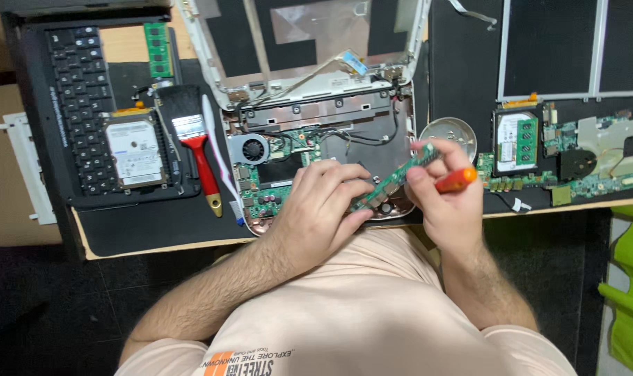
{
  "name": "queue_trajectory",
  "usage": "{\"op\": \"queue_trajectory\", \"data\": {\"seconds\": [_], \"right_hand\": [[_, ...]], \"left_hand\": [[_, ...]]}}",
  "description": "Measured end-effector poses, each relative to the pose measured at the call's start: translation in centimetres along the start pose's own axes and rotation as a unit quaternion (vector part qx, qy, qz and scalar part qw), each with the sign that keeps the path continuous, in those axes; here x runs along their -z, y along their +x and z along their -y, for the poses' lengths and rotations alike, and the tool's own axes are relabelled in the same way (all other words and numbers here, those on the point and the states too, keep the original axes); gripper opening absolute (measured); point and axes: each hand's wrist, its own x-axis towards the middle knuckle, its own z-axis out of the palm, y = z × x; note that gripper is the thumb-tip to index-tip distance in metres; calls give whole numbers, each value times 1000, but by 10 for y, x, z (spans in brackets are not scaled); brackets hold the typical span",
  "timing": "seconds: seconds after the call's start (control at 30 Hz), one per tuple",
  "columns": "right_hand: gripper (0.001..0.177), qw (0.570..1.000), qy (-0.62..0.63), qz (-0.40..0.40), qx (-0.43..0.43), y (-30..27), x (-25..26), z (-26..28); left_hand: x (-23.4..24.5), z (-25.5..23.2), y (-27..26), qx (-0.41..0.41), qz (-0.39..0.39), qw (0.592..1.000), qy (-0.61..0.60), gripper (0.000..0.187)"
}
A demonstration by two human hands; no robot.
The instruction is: The person uses a screwdriver to remove screws from the internal components of a disassembled laptop. They work on the motherboard area, removing screws and placing them into a small metal dish on the table.
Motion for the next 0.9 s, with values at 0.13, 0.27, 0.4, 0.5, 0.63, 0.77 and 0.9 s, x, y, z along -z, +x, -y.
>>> {"op": "queue_trajectory", "data": {"seconds": [0.13,0.27,0.4,0.5,0.63,0.77,0.9], "right_hand": [[51,997,-67,-17,41,15,2,21],[59,993,-93,14,71,21,-1,25],[50,954,-277,9,117,10,5,34],[20,862,-482,85,130,3,-5,60],[28,817,-556,93,120,-7,-4,44],[21,846,-508,75,142,-12,2,44],[12,891,-418,-1,175,-19,26,27]], "left_hand": [[8,-1,8,-32,1,999,24,37],[6,3,11,-85,22,990,112,23],[10,-1,11,-58,18,992,113,20],[25,2,10,-24,22,994,100,23],[22,7,11,-11,20,994,111,26],[5,3,20,-10,34,994,105,29],[-15,-1,30,-32,46,990,126,27]]}}
